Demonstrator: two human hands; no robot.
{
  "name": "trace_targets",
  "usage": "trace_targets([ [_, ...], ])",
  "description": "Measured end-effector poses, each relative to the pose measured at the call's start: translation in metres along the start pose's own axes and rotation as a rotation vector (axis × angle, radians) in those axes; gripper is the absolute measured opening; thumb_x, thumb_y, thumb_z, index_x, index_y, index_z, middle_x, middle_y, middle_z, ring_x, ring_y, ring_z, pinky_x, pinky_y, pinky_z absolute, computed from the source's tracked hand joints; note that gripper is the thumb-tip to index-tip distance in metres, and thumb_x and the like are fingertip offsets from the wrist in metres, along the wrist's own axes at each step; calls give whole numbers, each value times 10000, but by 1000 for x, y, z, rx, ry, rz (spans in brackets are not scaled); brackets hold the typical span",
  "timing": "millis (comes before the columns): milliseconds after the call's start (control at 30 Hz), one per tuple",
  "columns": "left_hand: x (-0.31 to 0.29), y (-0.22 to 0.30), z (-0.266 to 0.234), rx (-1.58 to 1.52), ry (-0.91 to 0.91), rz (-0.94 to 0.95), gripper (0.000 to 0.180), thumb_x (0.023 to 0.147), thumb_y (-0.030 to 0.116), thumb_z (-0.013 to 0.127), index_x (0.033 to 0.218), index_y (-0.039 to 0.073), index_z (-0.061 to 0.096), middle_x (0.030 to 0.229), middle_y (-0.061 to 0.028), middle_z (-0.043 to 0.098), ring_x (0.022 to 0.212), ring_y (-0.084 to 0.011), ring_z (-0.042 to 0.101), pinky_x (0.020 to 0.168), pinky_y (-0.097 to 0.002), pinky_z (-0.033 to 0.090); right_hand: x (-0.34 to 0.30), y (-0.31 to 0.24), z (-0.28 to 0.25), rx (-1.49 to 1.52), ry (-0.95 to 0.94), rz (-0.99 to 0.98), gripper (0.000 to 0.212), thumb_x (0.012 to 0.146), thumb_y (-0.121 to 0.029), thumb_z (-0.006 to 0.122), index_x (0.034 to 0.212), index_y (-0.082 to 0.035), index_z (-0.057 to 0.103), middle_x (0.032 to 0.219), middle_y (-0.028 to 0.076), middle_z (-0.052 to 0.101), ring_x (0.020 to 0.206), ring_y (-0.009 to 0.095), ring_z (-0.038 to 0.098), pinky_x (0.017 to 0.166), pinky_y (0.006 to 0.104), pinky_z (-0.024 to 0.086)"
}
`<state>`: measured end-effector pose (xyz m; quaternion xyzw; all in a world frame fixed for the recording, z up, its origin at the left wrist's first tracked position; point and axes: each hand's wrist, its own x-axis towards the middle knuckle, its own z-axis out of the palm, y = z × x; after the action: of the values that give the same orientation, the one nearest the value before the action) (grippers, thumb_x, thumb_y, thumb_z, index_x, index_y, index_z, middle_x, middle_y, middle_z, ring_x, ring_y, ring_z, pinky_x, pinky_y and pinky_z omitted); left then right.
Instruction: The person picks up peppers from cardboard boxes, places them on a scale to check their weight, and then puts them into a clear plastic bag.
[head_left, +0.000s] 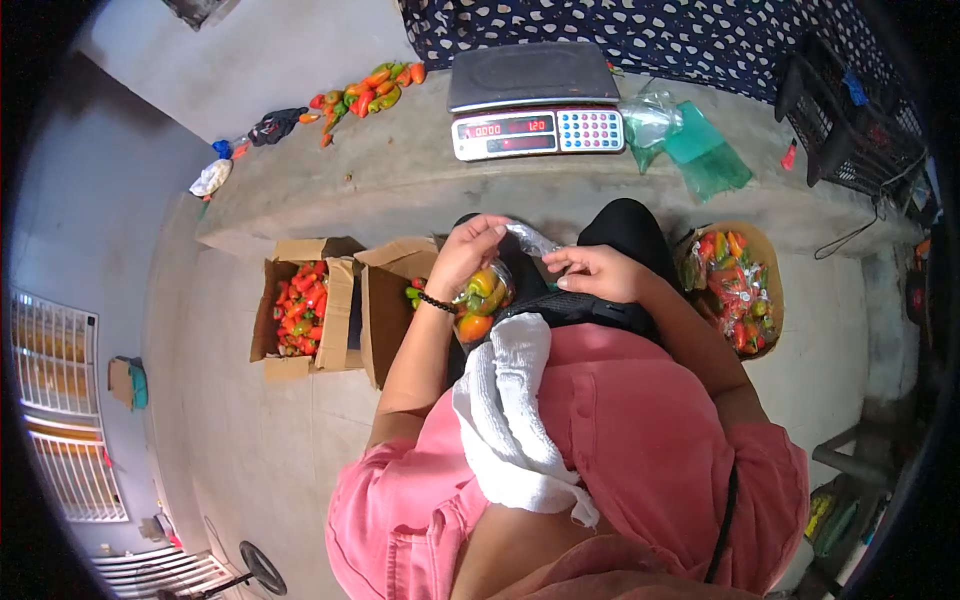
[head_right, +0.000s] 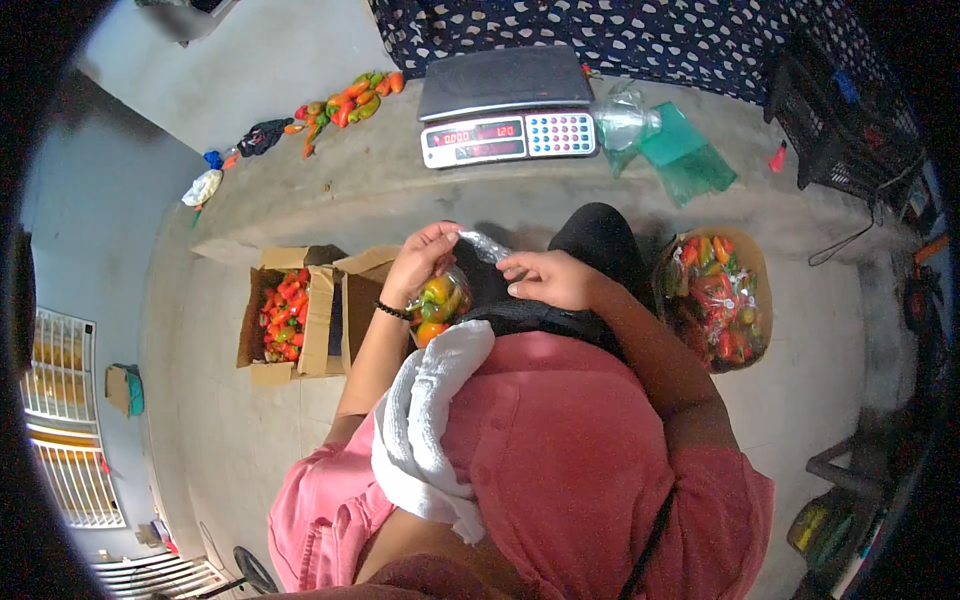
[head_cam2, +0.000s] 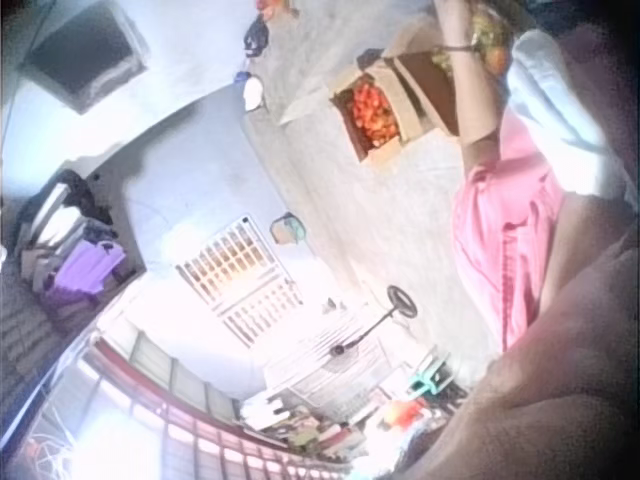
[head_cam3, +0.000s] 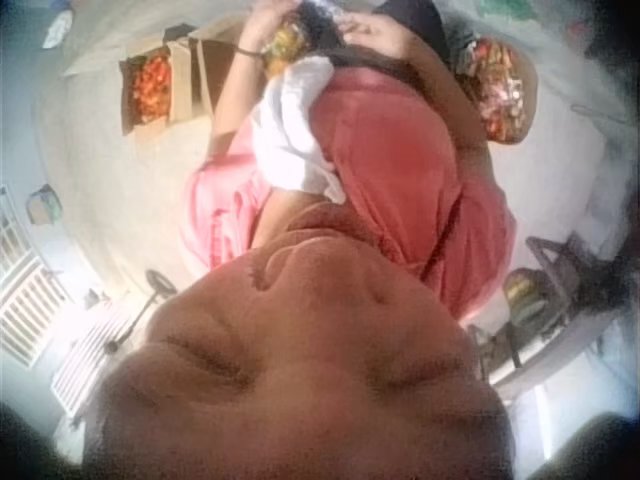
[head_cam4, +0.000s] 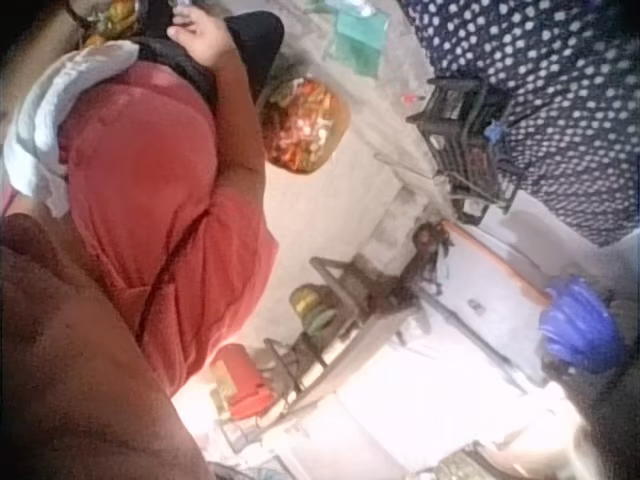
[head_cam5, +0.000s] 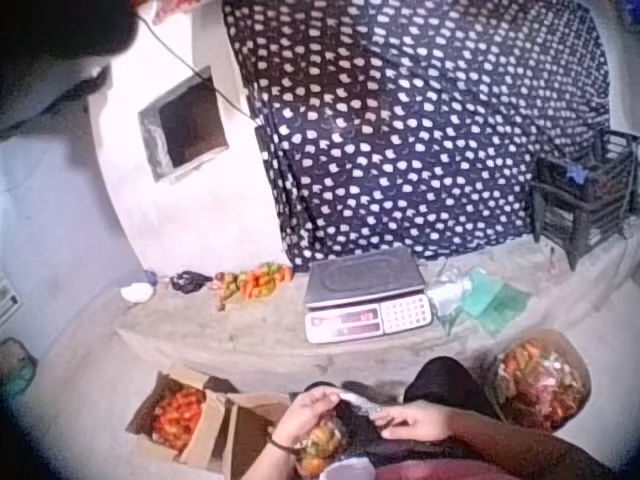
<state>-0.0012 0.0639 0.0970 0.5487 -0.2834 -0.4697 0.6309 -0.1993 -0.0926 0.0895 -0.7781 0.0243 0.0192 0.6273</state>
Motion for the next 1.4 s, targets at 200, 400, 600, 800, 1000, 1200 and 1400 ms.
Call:
trace_targets([
  [200, -7, 10, 22, 299, -92, 36, 148, 895, 198, 532, 944, 74, 597, 667, 97, 481, 534, 2, 369, 465, -161, 273, -4, -22, 3, -429, 189, -219, 645, 744, -131, 686, 1299, -34, 372, 1310, 170, 363, 1088, 227, 477, 886, 313, 413],
  [400, -5, 5, 21, 228, -159, 58, 181, 908, 160, 498, 939, 6, 588, 847, 11, 583, 743, -56, 497, 688, -197, 398, -7, -46, 15, -789, 372, -300, 801, 654, -213, 734, 1344, -160, 332, 1293, 149, 332, 1215, 393, 307, 986, 488, 286],
  [600, -5, 12, 32, 608, -186, 107, 210, 869, 139, 560, 1018, -9, 576, 881, 8, 586, 798, -75, 522, 704, -231, 438, -1, -21, 7, -641, 312, -224, 160, 775, -179, 591, 908, -90, 589, 929, 90, 538, 1001, 283, 473, 831, 411, 367],
  [800, -11, 11, 30, 848, -164, 227, 148, 857, 142, 583, 867, -4, 607, 781, 4, 587, 752, -76, 516, 700, -241, 431, -3, -30, 9, -334, 467, -143, 125, 772, -143, 589, 833, -36, 567, 843, 119, 533, 901, 298, 506, 772, 394, 407],
  [1000, -11, 6, 25, 456, -99, 89, 178, 871, 177, 574, 853, 3, 601, 788, 8, 589, 740, -77, 510, 693, -236, 425, -7, -51, 22, -707, 375, -336, 396, 746, -223, 642, 1096, -83, 520, 997, 107, 532, 994, 298, 481, 828, 418, 383],
  [1200, -12, 9, 31, 764, -200, 225, 204, 877, 193, 570, 875, -9, 596, 750, -8, 586, 720, -72, 502, 657, -243, 430, 0, -25, 10, -318, 244, -58, 179, 838, -224, 573, 908, -61, 583, 753, 34, 589, 778, 173, 547, 693, 327, 407],
  [1400, -11, 31, 39, 204, 8, 67, 181, 913, 230, 507, 845, 67, 545, 581, 45, 450, 501, -53, 412, 506, -231, 397, -4, -23, 11, 219, 276, -99, 247, 858, -160, 550, 1067, -31, 521, 882, 32, 599, 769, 94, 545, 656, 235, 441],
])
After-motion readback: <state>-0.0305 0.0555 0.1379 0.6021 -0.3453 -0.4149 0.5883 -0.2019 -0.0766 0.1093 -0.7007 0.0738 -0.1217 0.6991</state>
